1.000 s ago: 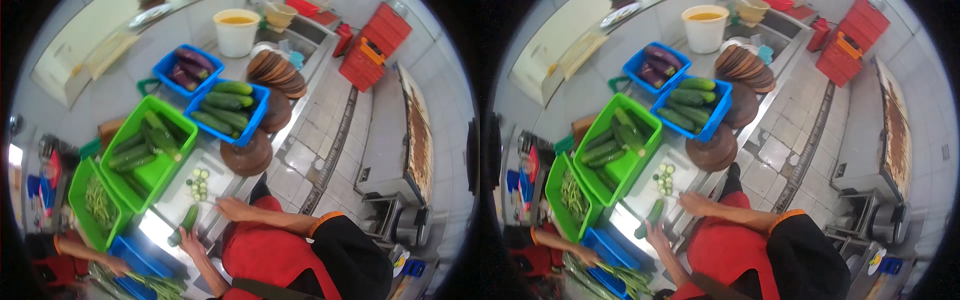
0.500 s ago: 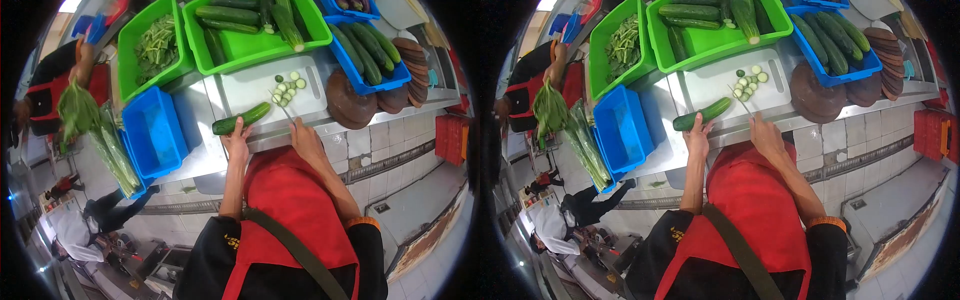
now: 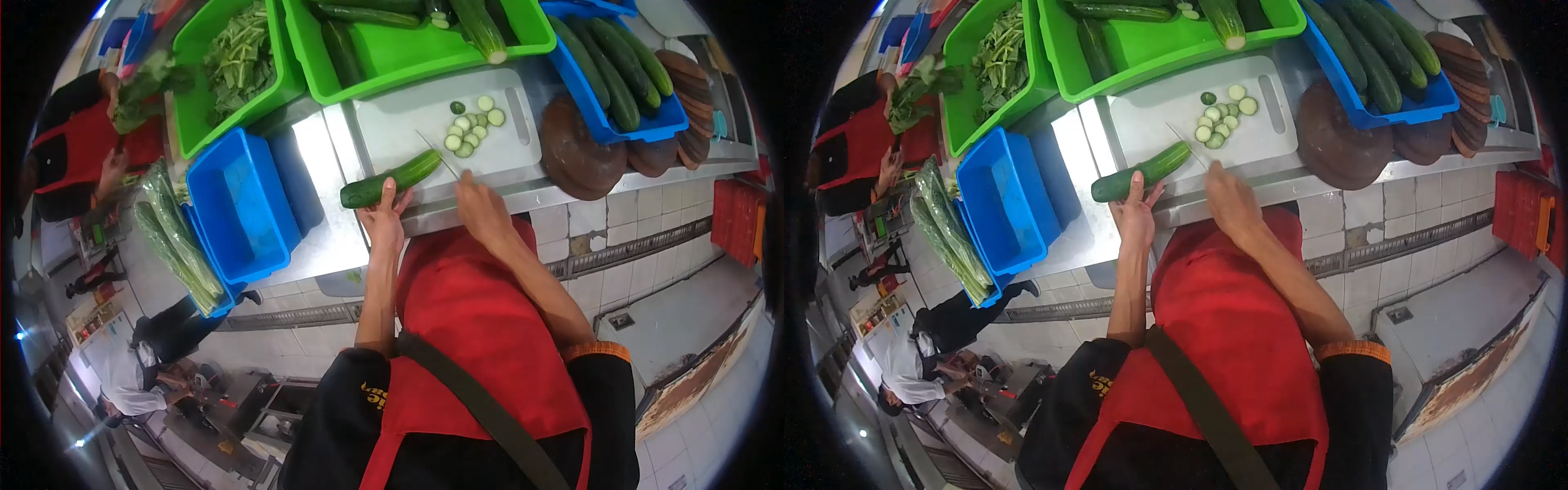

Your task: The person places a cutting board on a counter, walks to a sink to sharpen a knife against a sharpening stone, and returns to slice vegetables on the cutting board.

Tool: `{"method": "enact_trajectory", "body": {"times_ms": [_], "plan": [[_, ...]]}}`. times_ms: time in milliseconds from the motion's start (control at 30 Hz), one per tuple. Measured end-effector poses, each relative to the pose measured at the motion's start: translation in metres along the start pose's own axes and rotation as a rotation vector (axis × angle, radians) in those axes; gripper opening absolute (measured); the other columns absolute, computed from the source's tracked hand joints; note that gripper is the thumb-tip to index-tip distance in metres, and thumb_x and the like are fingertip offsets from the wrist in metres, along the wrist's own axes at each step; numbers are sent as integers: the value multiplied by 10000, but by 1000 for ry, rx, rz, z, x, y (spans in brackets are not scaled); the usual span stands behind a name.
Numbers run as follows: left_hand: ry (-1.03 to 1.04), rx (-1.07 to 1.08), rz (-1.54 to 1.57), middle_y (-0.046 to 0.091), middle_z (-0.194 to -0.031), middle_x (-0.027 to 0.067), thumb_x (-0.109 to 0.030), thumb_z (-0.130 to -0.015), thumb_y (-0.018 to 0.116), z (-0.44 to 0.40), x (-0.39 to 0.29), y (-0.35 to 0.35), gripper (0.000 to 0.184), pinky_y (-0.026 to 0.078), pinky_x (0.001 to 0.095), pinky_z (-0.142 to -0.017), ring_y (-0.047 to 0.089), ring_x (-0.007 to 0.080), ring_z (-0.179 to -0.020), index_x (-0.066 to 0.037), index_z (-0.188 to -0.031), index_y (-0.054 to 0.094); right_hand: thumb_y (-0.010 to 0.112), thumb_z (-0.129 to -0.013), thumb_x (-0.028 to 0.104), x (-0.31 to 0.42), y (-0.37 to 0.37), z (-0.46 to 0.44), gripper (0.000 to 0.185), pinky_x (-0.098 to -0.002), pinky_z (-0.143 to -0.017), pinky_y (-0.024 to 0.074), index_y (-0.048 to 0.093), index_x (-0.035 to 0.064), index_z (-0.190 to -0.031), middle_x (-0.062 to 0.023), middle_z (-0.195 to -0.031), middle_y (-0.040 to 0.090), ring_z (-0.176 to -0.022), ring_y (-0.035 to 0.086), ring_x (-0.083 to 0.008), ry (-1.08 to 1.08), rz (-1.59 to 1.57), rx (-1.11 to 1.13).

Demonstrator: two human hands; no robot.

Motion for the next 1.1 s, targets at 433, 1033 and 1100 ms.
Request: {"method": "enact_trajectory", "body": {"times_ms": [433, 1033, 1100], "plan": [[-10, -4, 106, 574, -1160, 88, -161, -935, 706, -1, -10, 6, 341, 613, 474, -876, 608, 228, -1079, -22, -1183, 519, 474, -1020, 225, -45, -18, 70, 241, -583, -669, 526, 505, -13, -1004, -306, -742, 642, -738, 640, -521, 91, 39, 121], [1050, 440, -1999, 521, -1351, 102, -259, -752, 783, -212, -160, 273, 692, 400, 654, -991, 471, 349, -1309, -163, -1388, 530, 539, -997, 351, -36, -22, 27, 343, -606, -803, 464, 592, 26, -1093, -322, -920, 649, -913, 603, -541, 15, -194, 16], [1147, 404, -2116, 464, -1368, 95, -254, -676, 848, -230, -150, 267, 845, 349, 715, -992, 383, 342, -1367, -219, -1425, 457, 534, -1000, 346, -31, -34, 29, 341, -602, -815, 470, 605, 21, -1072, -317, -920, 655, -923, 610, -533, 37, -192, 36]]}}
Point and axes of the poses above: each hand's wrist, its own z-axis away from the middle knuckle, its own y-axis out of the palm, x = y × z, the point moved 6 cm from there along -z, towards the middle knuckle
